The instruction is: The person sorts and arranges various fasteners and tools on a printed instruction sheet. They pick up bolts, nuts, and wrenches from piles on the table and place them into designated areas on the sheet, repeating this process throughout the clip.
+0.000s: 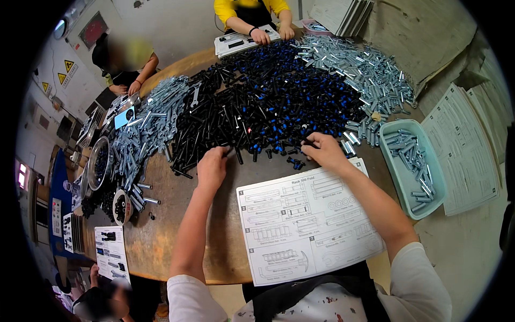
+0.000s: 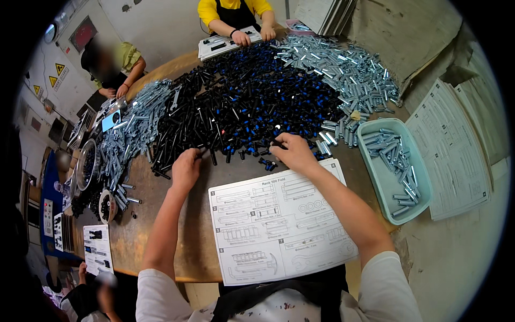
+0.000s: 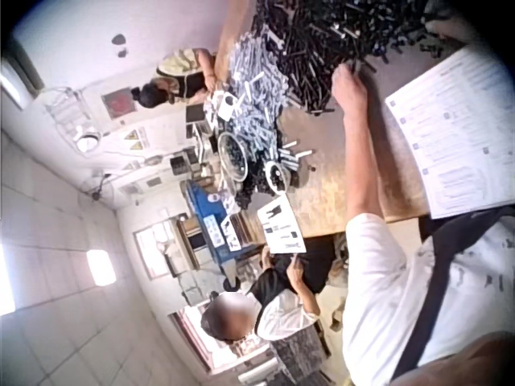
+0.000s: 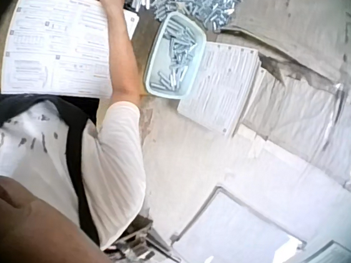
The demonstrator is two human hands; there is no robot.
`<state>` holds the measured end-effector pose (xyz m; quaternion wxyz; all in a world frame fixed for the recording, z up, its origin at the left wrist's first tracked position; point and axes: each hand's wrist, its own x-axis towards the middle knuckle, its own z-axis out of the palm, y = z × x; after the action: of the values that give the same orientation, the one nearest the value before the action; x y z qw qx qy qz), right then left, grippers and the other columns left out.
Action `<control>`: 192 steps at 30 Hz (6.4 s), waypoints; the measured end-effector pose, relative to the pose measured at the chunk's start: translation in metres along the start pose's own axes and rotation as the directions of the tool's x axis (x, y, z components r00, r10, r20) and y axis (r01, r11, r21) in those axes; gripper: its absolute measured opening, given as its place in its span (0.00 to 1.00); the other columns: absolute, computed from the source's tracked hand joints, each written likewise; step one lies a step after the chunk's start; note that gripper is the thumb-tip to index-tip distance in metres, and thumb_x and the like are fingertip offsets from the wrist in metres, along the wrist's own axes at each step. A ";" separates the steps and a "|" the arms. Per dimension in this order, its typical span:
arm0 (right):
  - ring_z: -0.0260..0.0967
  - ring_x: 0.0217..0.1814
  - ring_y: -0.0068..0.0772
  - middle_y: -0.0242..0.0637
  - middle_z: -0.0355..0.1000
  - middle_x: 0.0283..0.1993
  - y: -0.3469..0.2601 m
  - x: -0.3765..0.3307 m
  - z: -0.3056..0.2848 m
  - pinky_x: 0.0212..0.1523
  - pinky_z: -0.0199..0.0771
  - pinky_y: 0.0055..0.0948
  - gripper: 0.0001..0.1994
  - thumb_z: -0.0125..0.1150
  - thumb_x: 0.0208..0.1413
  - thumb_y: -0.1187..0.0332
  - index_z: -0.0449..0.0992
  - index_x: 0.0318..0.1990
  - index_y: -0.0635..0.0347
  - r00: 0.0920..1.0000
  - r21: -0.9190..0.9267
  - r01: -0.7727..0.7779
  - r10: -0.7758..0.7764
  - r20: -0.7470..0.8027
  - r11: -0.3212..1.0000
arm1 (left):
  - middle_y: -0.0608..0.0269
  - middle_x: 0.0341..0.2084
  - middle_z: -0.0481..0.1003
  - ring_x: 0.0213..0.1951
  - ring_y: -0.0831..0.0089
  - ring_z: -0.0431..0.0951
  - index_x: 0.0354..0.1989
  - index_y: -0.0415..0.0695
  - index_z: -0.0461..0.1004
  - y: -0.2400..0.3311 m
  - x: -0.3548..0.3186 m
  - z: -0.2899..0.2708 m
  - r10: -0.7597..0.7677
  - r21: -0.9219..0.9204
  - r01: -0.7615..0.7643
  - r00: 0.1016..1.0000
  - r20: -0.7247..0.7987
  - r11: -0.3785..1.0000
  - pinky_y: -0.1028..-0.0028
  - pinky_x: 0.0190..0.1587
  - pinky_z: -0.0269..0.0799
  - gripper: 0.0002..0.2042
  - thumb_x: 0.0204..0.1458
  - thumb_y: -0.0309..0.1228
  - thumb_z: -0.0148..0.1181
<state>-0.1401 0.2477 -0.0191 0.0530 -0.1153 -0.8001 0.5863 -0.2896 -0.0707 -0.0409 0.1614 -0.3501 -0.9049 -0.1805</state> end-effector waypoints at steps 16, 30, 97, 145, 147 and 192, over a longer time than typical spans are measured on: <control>0.78 0.33 0.42 0.37 0.77 0.26 -0.041 0.130 0.015 0.31 0.77 0.41 0.05 0.59 0.49 0.72 0.80 0.33 0.54 0.800 -0.879 0.477 -0.404 0.444 -0.021 | 0.62 0.36 0.74 0.45 0.61 0.76 0.39 0.49 0.78 0.019 0.040 0.017 0.077 0.279 -0.179 0.937 0.340 0.943 0.65 0.43 0.76 0.13 0.44 0.21 0.59; 0.76 0.30 0.47 0.39 0.76 0.27 -0.034 0.025 -0.038 0.31 0.72 0.43 0.11 0.65 0.51 0.65 0.71 0.38 0.57 0.870 -0.681 0.365 -0.493 0.006 0.636 | 0.52 0.25 0.74 0.30 0.51 0.76 0.34 0.40 0.73 0.062 0.015 -0.029 0.092 -0.177 -0.061 0.981 0.171 0.982 0.61 0.32 0.71 0.09 0.47 0.28 0.66; 0.70 0.56 0.42 0.42 0.74 0.53 0.054 -0.113 -0.067 0.56 0.70 0.39 0.32 0.68 0.47 0.71 0.67 0.63 0.55 0.943 -0.407 0.324 -0.323 0.074 0.854 | 0.57 0.40 0.74 0.29 0.64 0.78 0.49 0.37 0.75 0.237 -0.038 0.038 0.107 -0.512 0.022 0.969 0.221 0.858 0.69 0.33 0.74 0.21 0.48 0.34 0.69; 0.72 0.46 0.36 0.33 0.74 0.36 0.001 -0.059 0.025 0.44 0.72 0.37 0.06 0.65 0.49 0.66 0.80 0.31 0.57 0.731 -0.601 0.650 -0.598 0.328 0.465 | 0.56 0.31 0.74 0.30 0.59 0.78 0.33 0.39 0.80 0.168 -0.050 0.006 -0.028 -0.402 0.113 0.977 0.212 0.909 0.64 0.35 0.73 0.07 0.48 0.28 0.66; 0.70 0.47 0.36 0.32 0.74 0.35 0.002 -0.061 0.025 0.46 0.70 0.38 0.06 0.65 0.48 0.67 0.80 0.32 0.57 0.792 -0.647 0.593 -0.494 0.360 0.480 | 0.56 0.31 0.74 0.30 0.59 0.78 0.33 0.39 0.80 0.167 -0.049 0.006 -0.014 -0.404 0.100 0.977 0.211 0.909 0.64 0.35 0.73 0.06 0.48 0.27 0.65; 0.76 0.34 0.42 0.35 0.76 0.36 -0.009 -0.100 0.025 0.35 0.74 0.41 0.08 0.62 0.54 0.65 0.79 0.39 0.54 0.911 -0.695 0.369 -0.387 0.140 0.618 | 0.59 0.27 0.75 0.23 0.63 0.76 0.37 0.43 0.80 0.171 -0.075 -0.008 -0.005 -0.502 0.092 0.985 0.173 0.860 0.66 0.29 0.72 0.07 0.50 0.28 0.64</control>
<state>-0.0498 0.1970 -0.0131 0.1359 0.0372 -0.9679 0.2080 -0.1178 0.0005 -0.0290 -0.0171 -0.3710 -0.8442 -0.3865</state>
